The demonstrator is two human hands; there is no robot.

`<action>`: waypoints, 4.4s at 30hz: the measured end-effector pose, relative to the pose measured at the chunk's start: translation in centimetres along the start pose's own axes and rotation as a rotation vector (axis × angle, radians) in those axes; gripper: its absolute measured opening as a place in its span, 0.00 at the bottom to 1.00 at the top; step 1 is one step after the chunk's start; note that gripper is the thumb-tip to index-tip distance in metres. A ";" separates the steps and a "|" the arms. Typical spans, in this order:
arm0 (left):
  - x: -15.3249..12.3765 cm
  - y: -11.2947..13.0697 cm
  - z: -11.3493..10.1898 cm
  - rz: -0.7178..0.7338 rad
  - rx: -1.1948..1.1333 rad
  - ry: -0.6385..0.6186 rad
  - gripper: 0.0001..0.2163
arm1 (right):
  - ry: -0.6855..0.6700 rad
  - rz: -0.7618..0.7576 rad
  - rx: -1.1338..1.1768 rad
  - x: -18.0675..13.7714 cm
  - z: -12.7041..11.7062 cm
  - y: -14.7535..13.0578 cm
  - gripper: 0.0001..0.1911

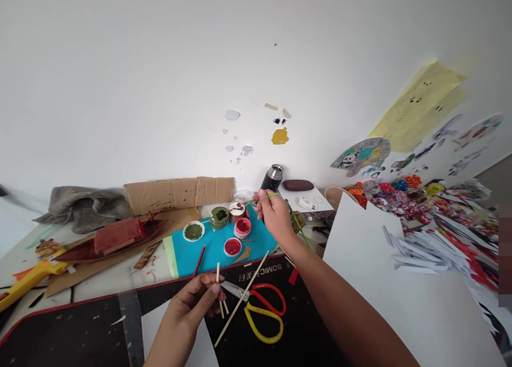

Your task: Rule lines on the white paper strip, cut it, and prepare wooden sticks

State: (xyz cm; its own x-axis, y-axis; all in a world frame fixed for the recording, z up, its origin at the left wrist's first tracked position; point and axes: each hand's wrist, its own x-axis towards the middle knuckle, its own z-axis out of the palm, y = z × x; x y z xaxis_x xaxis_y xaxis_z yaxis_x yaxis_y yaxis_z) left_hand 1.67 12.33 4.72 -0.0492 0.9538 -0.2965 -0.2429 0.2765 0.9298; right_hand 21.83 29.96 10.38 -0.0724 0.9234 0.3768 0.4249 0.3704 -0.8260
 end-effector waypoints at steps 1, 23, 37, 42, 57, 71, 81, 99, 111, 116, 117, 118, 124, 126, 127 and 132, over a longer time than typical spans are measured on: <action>0.1 -0.1 0.0 -0.008 0.000 0.003 0.28 | -0.010 -0.002 -0.007 0.1 0.0 0.1 0.24; 0.8 -1.1 -1.1 -0.019 0.039 -0.003 0.27 | -0.227 -0.048 -0.264 2.7 2.3 0.5 0.26; 0.9 -1.3 -1.2 -0.012 0.019 -0.008 0.25 | -0.079 0.023 -0.064 2.5 0.9 1.0 0.26; 1.0 -1.3 -1.0 -0.028 0.003 0.013 0.27 | -0.055 0.073 -0.068 2.0 0.4 1.6 0.26; 1.1 -1.3 -1.2 -0.024 -0.007 0.038 0.26 | -0.110 -0.084 -0.141 0.6 0.1 1.4 0.24; 1.1 -1.2 -1.3 -0.023 0.013 0.025 0.24 | -0.079 -0.058 -0.106 0.3 0.3 2.0 0.23; 1.2 -1.5 -1.5 -0.045 -0.029 0.047 0.24 | 0.018 0.016 -0.041 -0.4 -0.1 2.3 0.26; 1.3 -1.3 -1.4 -0.062 -0.015 0.052 0.27 | 0.064 0.017 0.118 -0.6 0.4 3.4 0.24; 1.4 -1.8 -1.7 -0.040 0.012 0.026 0.25 | -0.051 0.000 0.064 -1.3 0.9 3.3 0.24; 1.1 -0.8 -1.0 -0.042 0.011 0.039 0.27 | -0.044 -0.008 -0.006 -1.3 0.1 3.5 0.24; 1.0 -0.6 -0.9 -0.043 0.010 0.044 0.28 | -0.034 -0.008 -0.013 -1.3 -0.1 3.4 0.24; 1.1 -0.6 -0.9 -0.045 0.010 0.047 0.28 | -0.024 -0.010 -0.015 -1.3 -0.3 3.4 0.24; 1.3 -1.3 -1.2 -0.037 0.013 0.037 0.26 | -0.017 -0.020 0.025 -1.7 -0.5 3.0 0.24; 1.3 -1.4 -1.3 -0.035 0.022 0.028 0.26 | -0.039 -0.008 0.027 -1.9 -0.3 2.9 0.25; 1.3 -1.4 -1.3 -0.034 0.024 0.028 0.26 | -0.052 -0.002 0.024 -2.0 -0.2 3.0 0.25; 1.1 -0.4 -0.7 -0.032 0.031 0.048 0.29 | -0.066 0.019 -0.012 -2.2 -0.4 3.4 0.25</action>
State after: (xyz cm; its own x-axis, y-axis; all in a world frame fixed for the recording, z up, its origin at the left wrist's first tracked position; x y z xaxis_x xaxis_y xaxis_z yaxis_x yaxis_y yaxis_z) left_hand 1.03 13.24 3.85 -0.0886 0.9377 -0.3359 -0.2146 0.3114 0.9258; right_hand 23.83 29.17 6.88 -0.1240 0.9349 0.3324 0.4379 0.3522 -0.8272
